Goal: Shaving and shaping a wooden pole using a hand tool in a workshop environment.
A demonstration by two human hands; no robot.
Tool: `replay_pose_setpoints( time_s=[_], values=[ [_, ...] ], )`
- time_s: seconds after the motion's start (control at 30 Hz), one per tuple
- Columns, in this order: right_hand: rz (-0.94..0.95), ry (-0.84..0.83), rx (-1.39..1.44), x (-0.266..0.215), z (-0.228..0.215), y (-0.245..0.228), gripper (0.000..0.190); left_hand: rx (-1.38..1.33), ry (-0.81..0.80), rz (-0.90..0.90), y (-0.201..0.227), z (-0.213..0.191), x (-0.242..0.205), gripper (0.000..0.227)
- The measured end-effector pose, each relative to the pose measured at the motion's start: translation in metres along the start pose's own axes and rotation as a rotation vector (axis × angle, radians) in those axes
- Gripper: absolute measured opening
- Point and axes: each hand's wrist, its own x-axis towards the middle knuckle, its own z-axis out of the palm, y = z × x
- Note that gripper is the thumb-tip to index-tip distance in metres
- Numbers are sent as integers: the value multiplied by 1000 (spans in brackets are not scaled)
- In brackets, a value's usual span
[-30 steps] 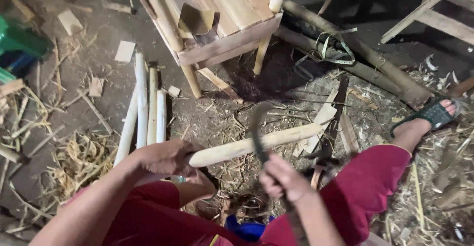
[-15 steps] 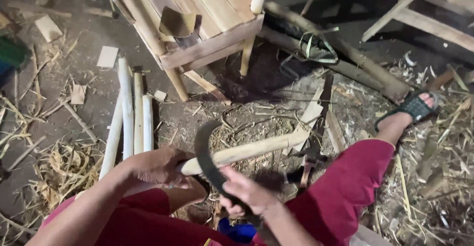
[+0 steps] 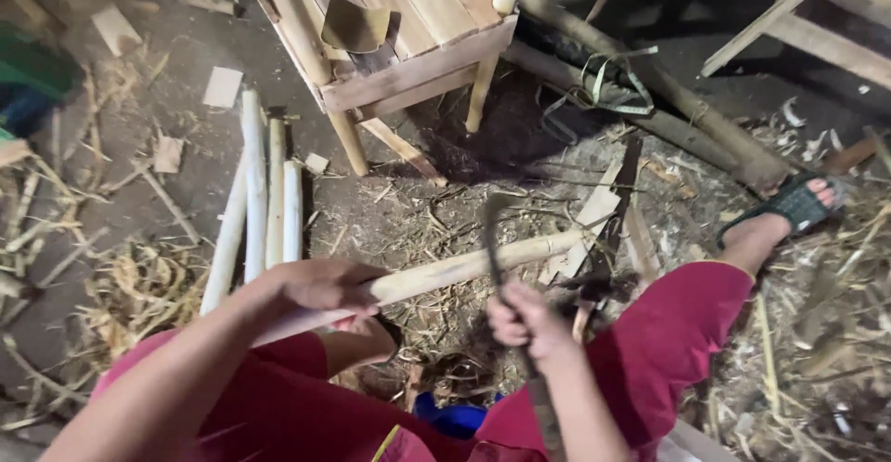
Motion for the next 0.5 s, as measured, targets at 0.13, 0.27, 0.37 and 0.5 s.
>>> replay_pose_setpoints(
  time_s=[0.13, 0.27, 0.37, 0.5],
  values=[
    [252, -194, 63, 6, 24, 55, 21, -8, -28, -18, -12, 17, 21, 23],
    [323, -363, 144, 2, 40, 62, 47, 58, 101, -24, -6, 37, 20, 15],
    [203, -352, 185, -16, 39, 32, 56, -135, 129, -279, 76, 63, -13, 79],
    [58, -221, 123, -26, 13, 19, 45, 145, 166, -247, 46, 81, -17, 61]
  ],
)
